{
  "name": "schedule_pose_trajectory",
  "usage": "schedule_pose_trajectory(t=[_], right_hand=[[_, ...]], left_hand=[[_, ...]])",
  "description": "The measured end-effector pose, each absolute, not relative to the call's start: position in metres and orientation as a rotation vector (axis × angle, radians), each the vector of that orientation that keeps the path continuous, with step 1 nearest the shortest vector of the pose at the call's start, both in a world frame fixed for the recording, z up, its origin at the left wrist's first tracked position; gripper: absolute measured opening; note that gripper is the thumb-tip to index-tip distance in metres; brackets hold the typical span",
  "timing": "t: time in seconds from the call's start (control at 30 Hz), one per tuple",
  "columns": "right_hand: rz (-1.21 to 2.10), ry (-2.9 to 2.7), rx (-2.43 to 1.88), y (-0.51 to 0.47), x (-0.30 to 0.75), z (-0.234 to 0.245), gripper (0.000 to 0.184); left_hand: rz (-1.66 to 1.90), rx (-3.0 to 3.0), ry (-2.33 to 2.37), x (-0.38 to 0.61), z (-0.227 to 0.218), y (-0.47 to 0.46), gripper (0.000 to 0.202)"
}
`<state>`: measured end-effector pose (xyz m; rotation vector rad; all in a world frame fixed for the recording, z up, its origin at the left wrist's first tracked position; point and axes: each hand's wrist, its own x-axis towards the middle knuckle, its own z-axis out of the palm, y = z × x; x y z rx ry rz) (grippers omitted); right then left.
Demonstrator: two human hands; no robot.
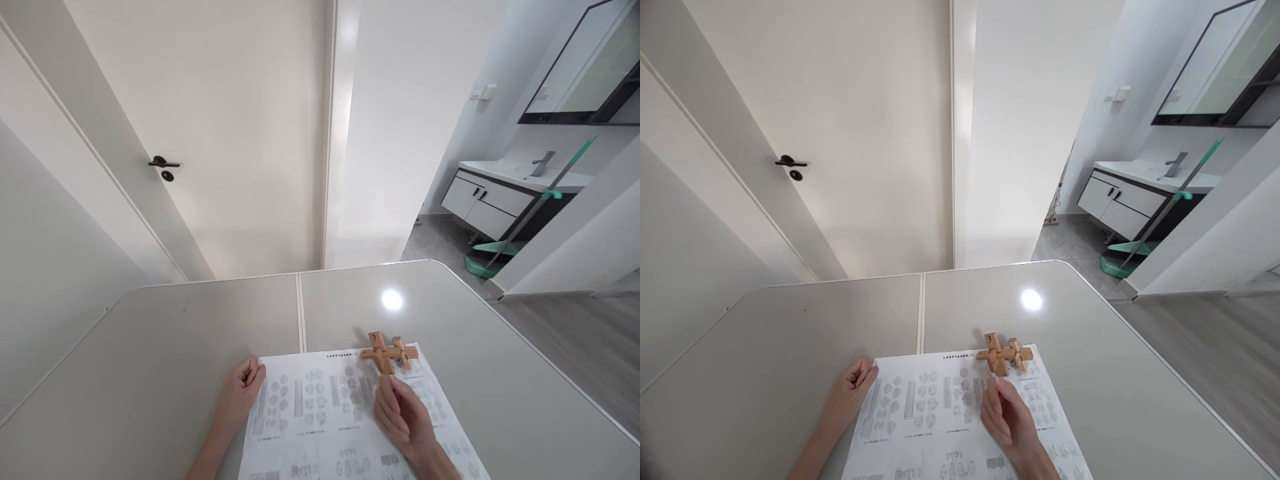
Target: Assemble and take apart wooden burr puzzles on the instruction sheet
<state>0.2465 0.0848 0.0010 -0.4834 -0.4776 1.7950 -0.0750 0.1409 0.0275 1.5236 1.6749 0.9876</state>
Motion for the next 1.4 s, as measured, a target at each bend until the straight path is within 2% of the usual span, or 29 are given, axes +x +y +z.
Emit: schedule_pose_trajectory(t=[0.13, 0.33, 0.47, 0.57, 0.83, 1.1, 1.4], right_hand=[[1.674, -0.367, -0.463, 0.087, 0.262, 0.001, 0.048], [1.46, -0.256, -0.521, 0.093, 0.29, 0.005, 0.016], [1.377, -0.18, -0.463, 0.094, 0.302, 0.003, 0.038], [1.391, -0.131, -0.396, 0.096, 0.305, -0.003, 0.045], [1.586, -0.107, -0.244, 0.105, 0.312, -0.018, 0.037], [1.641, -0.05, -0.188, 0.104, 0.312, -0.016, 0.044], [1.537, -0.022, -0.088, 0.1, 0.312, -0.016, 0.018]], left_hand=[[0.996, 1.525, 1.676, -0.074, 0.029, 0.141, 0.044], [1.019, 1.533, 1.677, -0.073, 0.027, 0.142, 0.044], [1.033, 1.538, 1.667, -0.073, 0.027, 0.141, 0.044], [1.046, 1.54, 1.653, -0.073, 0.027, 0.141, 0.044], [1.066, 1.547, 1.636, -0.074, 0.022, 0.145, 0.044], [1.065, 1.554, 1.649, -0.075, 0.021, 0.145, 0.044], [1.069, 1.564, 1.654, -0.074, 0.021, 0.146, 0.044]])
